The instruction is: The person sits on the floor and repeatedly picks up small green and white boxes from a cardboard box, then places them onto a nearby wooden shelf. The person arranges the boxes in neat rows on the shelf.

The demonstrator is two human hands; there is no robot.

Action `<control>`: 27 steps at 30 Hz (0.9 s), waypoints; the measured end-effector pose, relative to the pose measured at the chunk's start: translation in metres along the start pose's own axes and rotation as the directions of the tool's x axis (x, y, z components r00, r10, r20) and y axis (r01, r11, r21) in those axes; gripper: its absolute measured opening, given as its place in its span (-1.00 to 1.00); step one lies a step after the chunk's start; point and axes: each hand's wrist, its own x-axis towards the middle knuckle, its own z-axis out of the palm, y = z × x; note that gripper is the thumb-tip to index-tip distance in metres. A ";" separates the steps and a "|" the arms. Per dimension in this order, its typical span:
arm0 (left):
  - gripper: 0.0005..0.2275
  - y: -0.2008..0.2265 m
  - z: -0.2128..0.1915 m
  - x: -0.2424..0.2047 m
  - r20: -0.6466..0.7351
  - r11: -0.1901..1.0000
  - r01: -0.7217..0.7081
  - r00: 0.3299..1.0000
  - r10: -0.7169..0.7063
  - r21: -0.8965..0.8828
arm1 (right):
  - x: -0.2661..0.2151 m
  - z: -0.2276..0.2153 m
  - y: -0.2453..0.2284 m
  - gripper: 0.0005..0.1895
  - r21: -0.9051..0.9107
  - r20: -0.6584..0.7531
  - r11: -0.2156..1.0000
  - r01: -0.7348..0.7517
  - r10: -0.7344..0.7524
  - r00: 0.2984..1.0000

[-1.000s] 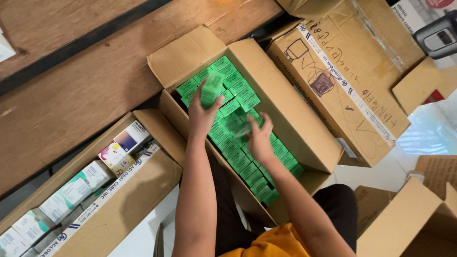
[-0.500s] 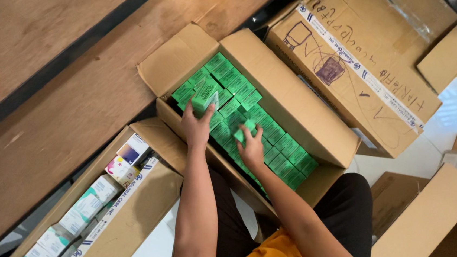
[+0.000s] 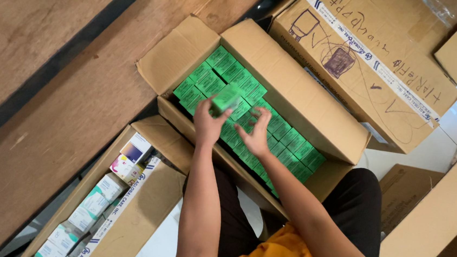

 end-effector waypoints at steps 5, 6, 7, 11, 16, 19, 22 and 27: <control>-0.27 0.011 0.004 -0.011 0.412 0.994 -0.086 0.905 0.107 -0.069 | 0.008 -0.026 -0.050 0.07 0.159 0.051 0.987 0.033 -0.041 0.998; -0.20 0.010 0.002 -0.013 0.464 0.978 -0.142 0.864 0.196 -0.150 | 0.008 -0.029 -0.053 0.05 0.110 0.025 0.994 -0.025 0.022 0.999; -0.21 0.007 -0.001 -0.014 0.460 0.991 -0.044 0.883 0.098 -0.127 | 0.006 -0.032 -0.054 0.04 0.063 -0.003 0.994 -0.084 0.084 0.996; -0.34 -0.010 -0.006 -0.009 0.176 0.976 0.169 0.974 -0.144 -0.140 | -0.022 -0.031 -0.045 0.08 -0.328 0.117 0.942 -0.068 0.112 0.987; -0.47 -0.029 -0.004 -0.005 0.014 0.861 0.284 0.952 -0.307 -0.421 | -0.059 0.011 -0.024 0.02 -0.441 0.206 0.891 -0.108 0.217 0.954; -0.47 -0.036 -0.002 -0.008 0.023 0.845 0.288 0.950 -0.311 -0.450 | -0.053 0.041 0.002 -0.01 -0.188 0.243 0.864 -0.467 0.501 0.831; -0.41 -0.042 0.001 -0.005 -0.002 0.817 0.335 0.925 -0.380 -0.470 | -0.043 0.069 0.035 0.01 0.027 0.158 0.953 -0.303 0.295 0.942; -0.34 -0.060 0.005 0.011 -0.053 0.796 0.447 0.859 -0.509 -0.408 | -0.039 0.090 0.080 -0.07 0.380 0.210 0.767 -0.516 0.472 0.856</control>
